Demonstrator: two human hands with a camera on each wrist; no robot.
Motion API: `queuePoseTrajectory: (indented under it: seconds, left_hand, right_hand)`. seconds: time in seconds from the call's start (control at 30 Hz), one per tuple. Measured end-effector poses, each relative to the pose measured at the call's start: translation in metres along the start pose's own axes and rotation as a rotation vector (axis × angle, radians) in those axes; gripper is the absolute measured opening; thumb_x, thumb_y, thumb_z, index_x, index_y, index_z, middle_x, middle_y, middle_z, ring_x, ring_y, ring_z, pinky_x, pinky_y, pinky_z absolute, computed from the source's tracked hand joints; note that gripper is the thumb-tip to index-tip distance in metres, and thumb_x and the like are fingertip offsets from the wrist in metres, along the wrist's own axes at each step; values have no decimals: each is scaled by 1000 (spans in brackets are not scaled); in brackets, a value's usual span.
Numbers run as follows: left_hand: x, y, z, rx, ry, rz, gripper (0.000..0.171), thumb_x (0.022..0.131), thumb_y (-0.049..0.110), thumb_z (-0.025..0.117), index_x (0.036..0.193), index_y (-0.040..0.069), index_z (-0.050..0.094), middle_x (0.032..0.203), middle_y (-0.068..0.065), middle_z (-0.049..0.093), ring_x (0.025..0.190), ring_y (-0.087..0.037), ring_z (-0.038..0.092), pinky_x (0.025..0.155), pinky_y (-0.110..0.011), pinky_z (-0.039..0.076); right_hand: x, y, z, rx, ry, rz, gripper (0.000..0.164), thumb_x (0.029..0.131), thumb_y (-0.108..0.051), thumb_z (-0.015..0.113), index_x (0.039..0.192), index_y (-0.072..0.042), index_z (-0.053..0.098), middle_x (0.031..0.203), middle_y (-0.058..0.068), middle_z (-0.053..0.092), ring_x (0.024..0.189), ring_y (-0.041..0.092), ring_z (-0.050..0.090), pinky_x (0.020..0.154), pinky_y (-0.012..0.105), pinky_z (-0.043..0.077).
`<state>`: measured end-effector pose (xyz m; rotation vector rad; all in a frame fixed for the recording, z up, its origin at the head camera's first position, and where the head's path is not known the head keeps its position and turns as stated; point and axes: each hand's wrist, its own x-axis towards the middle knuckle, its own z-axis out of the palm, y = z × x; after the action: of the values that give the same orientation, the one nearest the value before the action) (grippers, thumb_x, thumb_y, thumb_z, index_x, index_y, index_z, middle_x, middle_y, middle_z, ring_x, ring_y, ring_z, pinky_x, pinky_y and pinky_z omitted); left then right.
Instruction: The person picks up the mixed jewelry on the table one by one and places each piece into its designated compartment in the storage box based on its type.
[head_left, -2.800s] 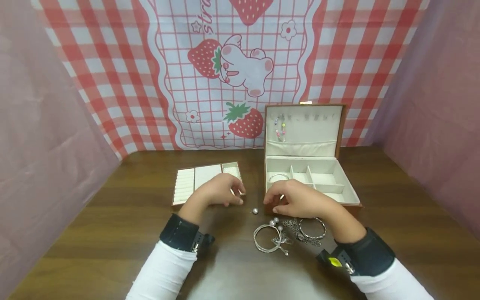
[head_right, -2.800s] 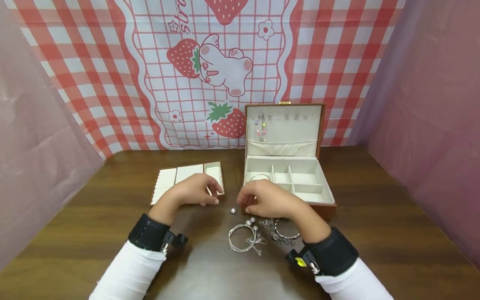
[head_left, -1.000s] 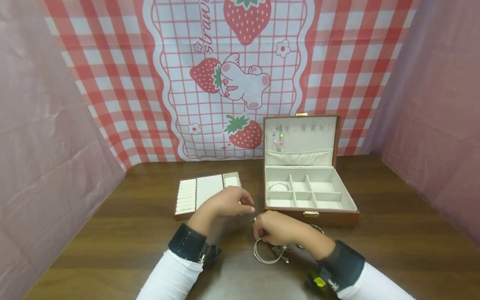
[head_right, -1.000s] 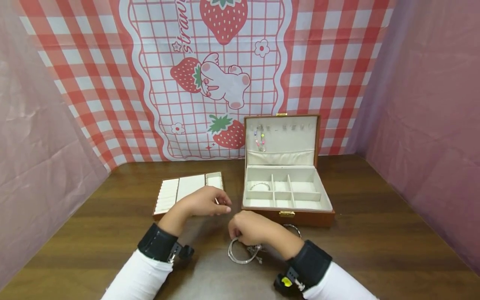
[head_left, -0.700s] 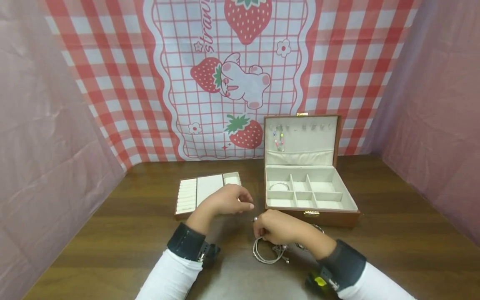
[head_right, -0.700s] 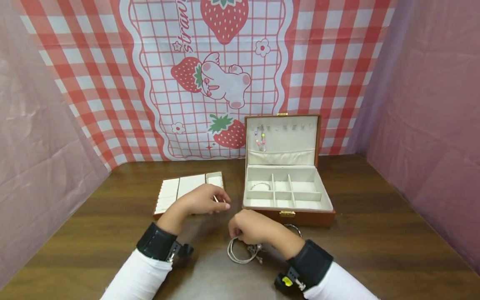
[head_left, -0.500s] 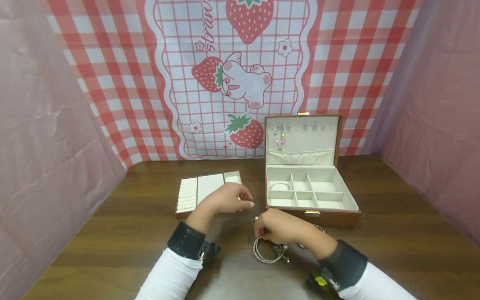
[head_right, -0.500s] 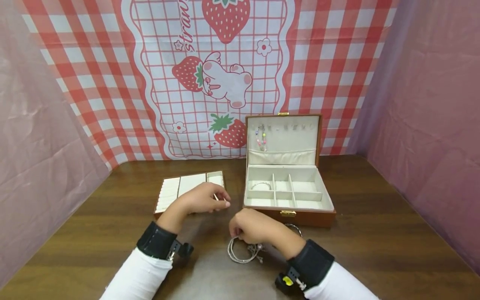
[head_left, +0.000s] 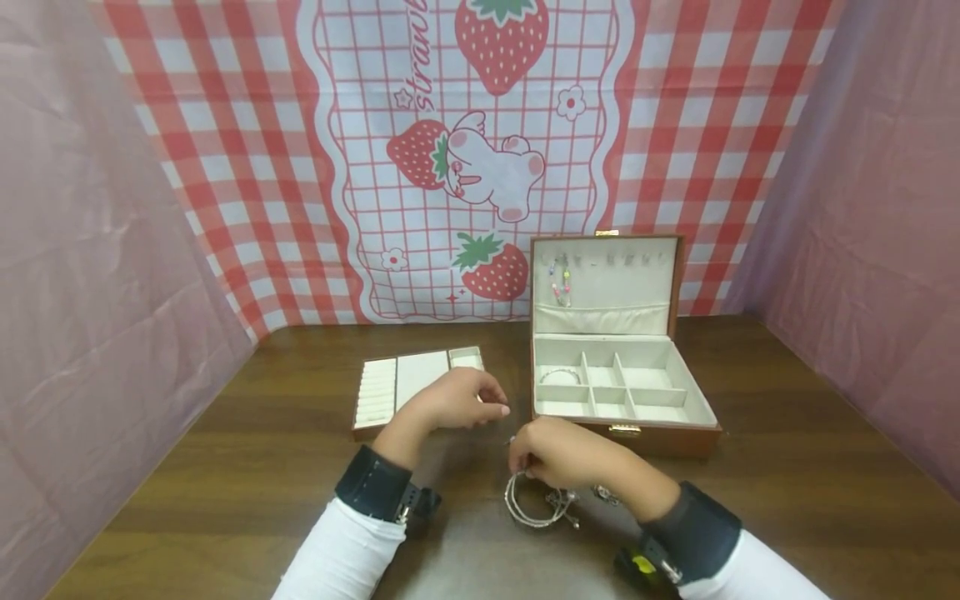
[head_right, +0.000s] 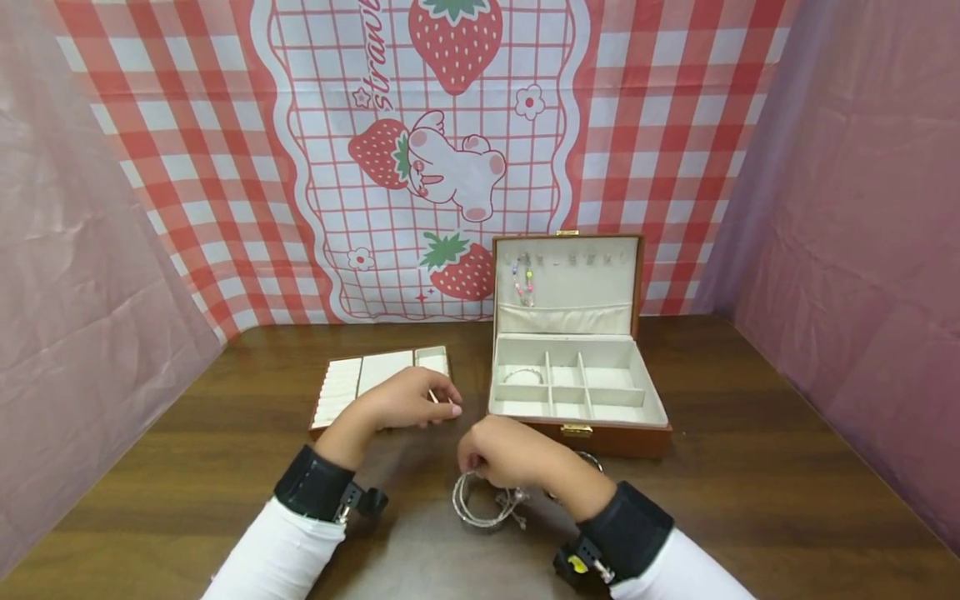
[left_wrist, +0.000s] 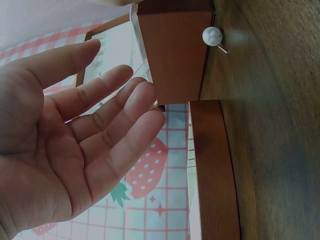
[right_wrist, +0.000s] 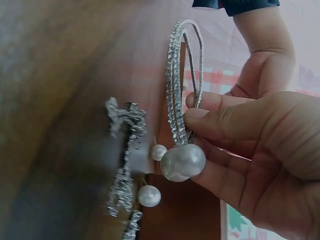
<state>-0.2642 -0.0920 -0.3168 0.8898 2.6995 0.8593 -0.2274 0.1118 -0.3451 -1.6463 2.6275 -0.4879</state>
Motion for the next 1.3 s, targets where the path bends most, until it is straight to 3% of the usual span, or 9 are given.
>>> queuePoseTrajectory:
  seconds: [0.57, 0.8, 0.93, 1.1, 1.3]
  left_hand:
    - [2, 0, 0, -21, 8, -25, 12, 91, 20, 68, 94, 10, 73, 67, -4, 65, 51, -11, 57, 51, -25, 50]
    - [3, 2, 0, -83, 59, -20, 12, 92, 19, 68, 93, 8, 72, 67, -4, 65, 50, -12, 57, 50, -25, 51]
    - [2, 5, 0, -167, 99, -31, 13, 92, 19, 68, 93, 6, 71, 70, -5, 66, 54, -14, 59, 53, -28, 54]
    - [1, 11, 0, -343, 142, -49, 13, 92, 16, 67, 94, 4, 69, 74, -9, 66, 63, -17, 63, 62, -35, 59]
    - [0, 18, -1, -545, 204, -9, 16, 93, 9, 65, 101, -4, 67, 88, -13, 67, 78, -27, 68, 73, -39, 60]
  right_hand:
    - [-10, -8, -38, -11, 206, -51, 24, 74, 12, 71, 84, -10, 72, 80, -5, 68, 75, 7, 62, 69, 23, 54]
    - [-19, -3, -56, -43, 278, -45, 24, 72, 12, 71, 85, -8, 72, 81, -3, 68, 76, 13, 65, 71, 28, 55]
    - [-25, -1, -63, -40, 312, 0, 24, 74, 11, 72, 87, -9, 73, 85, -3, 70, 79, 12, 65, 71, 30, 56]
    - [-31, 0, -70, -28, 379, 65, 24, 76, 11, 72, 88, -9, 74, 84, -2, 70, 78, 11, 64, 69, 33, 57]
    - [-34, 0, -74, -31, 486, 110, 23, 76, 13, 73, 88, -7, 73, 81, -3, 69, 73, 10, 62, 64, 32, 56]
